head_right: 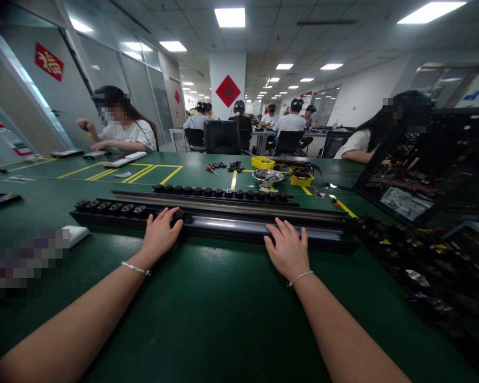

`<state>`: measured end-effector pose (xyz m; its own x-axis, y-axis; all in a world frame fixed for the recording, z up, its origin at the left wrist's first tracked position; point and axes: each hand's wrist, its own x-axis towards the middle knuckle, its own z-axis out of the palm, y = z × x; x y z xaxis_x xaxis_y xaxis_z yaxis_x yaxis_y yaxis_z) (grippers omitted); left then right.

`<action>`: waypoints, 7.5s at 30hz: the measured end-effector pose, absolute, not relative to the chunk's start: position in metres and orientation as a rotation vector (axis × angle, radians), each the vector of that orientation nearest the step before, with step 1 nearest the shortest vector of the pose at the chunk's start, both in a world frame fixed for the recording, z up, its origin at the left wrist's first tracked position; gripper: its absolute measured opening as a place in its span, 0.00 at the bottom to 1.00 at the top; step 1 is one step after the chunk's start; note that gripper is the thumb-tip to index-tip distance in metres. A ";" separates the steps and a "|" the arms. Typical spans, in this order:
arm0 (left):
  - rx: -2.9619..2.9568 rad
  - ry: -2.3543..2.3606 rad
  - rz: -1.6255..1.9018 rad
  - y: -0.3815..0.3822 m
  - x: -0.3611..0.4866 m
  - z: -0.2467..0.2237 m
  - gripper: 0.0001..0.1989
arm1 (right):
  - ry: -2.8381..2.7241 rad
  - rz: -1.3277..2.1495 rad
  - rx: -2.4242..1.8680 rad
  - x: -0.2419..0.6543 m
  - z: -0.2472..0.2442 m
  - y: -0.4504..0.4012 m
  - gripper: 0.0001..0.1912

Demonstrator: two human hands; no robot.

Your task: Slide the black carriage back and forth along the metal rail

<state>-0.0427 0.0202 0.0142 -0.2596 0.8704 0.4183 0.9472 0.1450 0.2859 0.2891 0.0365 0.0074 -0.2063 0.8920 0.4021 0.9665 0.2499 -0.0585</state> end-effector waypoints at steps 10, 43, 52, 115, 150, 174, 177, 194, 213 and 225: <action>-1.800 -2.265 -0.732 0.020 -0.039 0.014 0.26 | -2.180 -0.303 -1.716 0.290 0.007 0.037 0.23; -1.867 -2.147 -0.568 0.013 -0.032 0.014 0.25 | -2.174 -0.265 -1.720 0.288 0.009 0.036 0.24; -1.869 -2.126 -0.491 0.010 -0.028 0.017 0.26 | -2.180 -0.304 -1.720 0.288 0.008 0.036 0.23; -2.083 -2.012 -0.660 0.010 -0.026 0.018 0.19 | -2.166 -0.301 -1.696 0.289 0.007 0.037 0.23; -2.127 -1.948 -0.567 0.007 -0.022 0.018 0.21 | -2.170 -0.304 -1.681 0.291 0.005 0.039 0.22; -2.203 -1.905 -0.602 0.005 -0.015 0.017 0.20 | -2.162 -0.333 -1.669 0.291 0.004 0.039 0.22; -2.205 -1.909 -0.588 0.005 -0.015 0.017 0.20 | -2.160 -0.345 -1.659 0.291 0.004 0.039 0.22; -2.191 -1.894 -0.526 0.005 -0.013 0.016 0.23 | -2.159 -0.341 -1.666 0.291 0.005 0.039 0.22; -2.087 -1.952 -0.285 0.010 0.002 0.020 0.31 | -2.140 -0.331 -1.662 0.289 0.006 0.037 0.20; -2.203 -1.863 -0.464 0.015 0.001 0.015 0.28 | -2.145 -0.321 -1.656 0.289 0.006 0.037 0.21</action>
<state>0.0014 0.0153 0.0152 0.1471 0.9152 0.3753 0.9843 -0.1730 0.0361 0.2894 0.0370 0.0059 -0.2103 0.8669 0.4520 0.9613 0.2676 -0.0659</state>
